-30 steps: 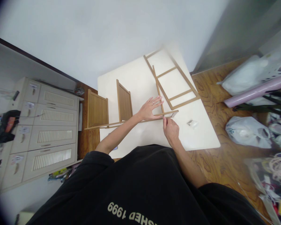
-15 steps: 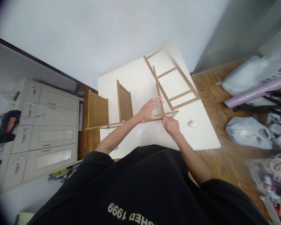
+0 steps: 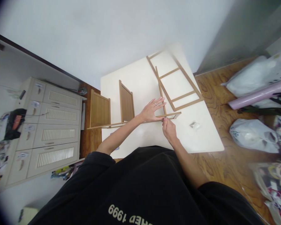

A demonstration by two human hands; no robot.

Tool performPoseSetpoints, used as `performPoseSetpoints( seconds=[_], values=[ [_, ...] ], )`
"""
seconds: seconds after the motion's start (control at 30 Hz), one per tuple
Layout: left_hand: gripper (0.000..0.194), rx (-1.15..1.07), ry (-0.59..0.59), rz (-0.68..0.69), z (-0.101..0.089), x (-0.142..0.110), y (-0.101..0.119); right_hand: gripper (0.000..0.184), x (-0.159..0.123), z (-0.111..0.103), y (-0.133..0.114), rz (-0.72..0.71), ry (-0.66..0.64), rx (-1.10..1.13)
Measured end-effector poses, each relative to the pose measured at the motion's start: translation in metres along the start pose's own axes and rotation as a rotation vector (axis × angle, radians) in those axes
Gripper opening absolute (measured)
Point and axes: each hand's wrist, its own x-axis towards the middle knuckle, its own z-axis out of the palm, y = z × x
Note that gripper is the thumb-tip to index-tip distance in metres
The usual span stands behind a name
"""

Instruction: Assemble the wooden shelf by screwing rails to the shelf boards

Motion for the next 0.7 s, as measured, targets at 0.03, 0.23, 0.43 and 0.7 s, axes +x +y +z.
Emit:
performPoseSetpoints(
  seconds=[0.03,0.23,0.43,0.7],
  values=[
    [0.082,0.001,-0.004,-0.002,0.000,0.000,0.000,0.057,-0.001,0.001,-0.001,-0.002,-0.002,0.000],
    [0.082,0.009,-0.012,-0.002,-0.002,0.000,0.000,0.059,-0.013,0.010,-0.005,0.135,0.076,0.153],
    [0.081,-0.001,-0.011,0.010,0.000,0.001,-0.003,0.062,-0.020,0.014,-0.013,0.242,0.133,0.306],
    [0.080,-0.017,-0.002,0.014,0.002,0.001,-0.004,0.061,-0.018,0.016,-0.023,0.344,0.068,0.710]
  ],
)
